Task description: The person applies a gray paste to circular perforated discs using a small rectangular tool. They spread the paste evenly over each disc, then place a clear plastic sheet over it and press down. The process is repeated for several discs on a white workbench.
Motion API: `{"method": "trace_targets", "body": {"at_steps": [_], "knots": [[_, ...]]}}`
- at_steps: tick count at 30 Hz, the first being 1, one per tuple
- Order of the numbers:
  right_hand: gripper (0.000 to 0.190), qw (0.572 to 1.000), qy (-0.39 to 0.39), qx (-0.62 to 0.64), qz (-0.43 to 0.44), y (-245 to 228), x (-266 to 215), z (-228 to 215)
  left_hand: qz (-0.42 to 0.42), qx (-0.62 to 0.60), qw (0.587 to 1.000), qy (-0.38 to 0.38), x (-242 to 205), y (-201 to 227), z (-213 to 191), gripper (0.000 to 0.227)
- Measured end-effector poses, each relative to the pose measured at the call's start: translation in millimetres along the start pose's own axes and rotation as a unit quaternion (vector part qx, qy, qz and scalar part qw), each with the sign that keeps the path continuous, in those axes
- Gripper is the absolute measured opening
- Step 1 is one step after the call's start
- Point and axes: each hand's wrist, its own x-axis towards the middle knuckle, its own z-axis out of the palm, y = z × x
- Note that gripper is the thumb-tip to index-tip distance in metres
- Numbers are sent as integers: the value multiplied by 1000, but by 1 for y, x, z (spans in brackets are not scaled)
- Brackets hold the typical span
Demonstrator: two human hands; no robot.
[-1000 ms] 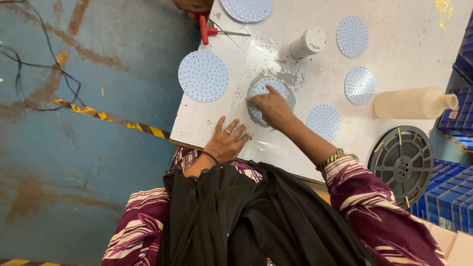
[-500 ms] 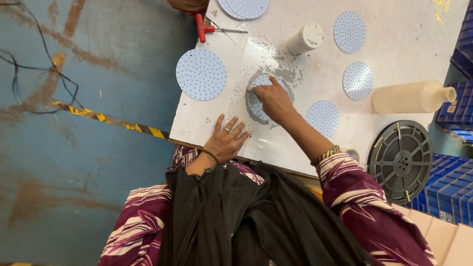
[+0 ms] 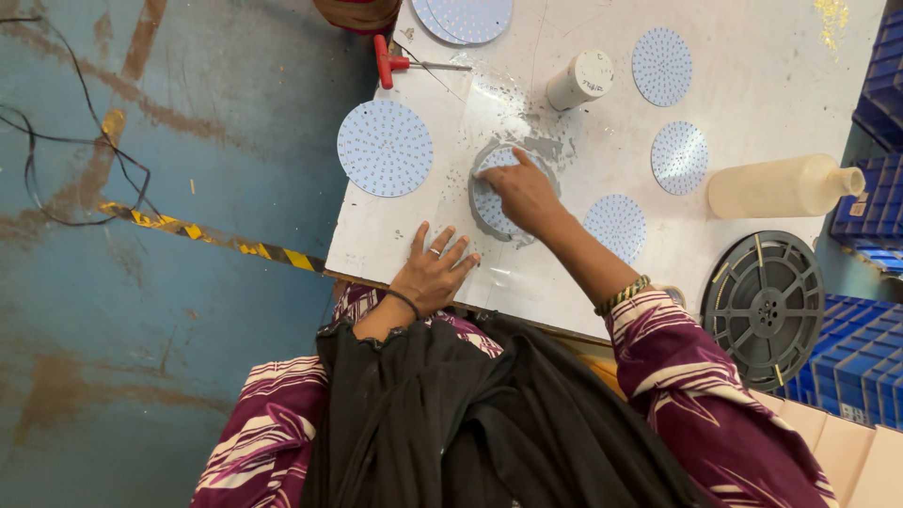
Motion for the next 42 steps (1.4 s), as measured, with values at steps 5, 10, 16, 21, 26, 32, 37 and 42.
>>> {"method": "trace_targets", "body": {"at_steps": [5,10,16,21,26,32,37,42], "knots": [[45,996,-87,32,-4,-5,-25,9,-8,-5,1000,-13,-2,3,2,36],[46,993,-107,4,-39,-6,-47,6,-2,-4,1000,-3,-1,3,1,36],[48,1000,7,-7,12,22,3,-4,-2,-11,1000,-29,-3,2,0,40],[50,998,-42,-16,48,16,12,-3,-8,-19,1000,-15,-1,2,-2,39],[49,999,-40,24,-20,-13,-27,0,-8,-26,1000,-9,-1,3,-5,39],[42,992,-116,33,24,-23,-81,1,-10,-29,999,-17,-2,3,-4,38],[46,991,33,34,124,39,-41,-6,-7,-36,999,-1,2,3,-5,37],[41,990,109,3,89,72,-26,8,-9,-17,1000,-15,3,3,-4,37]]}}
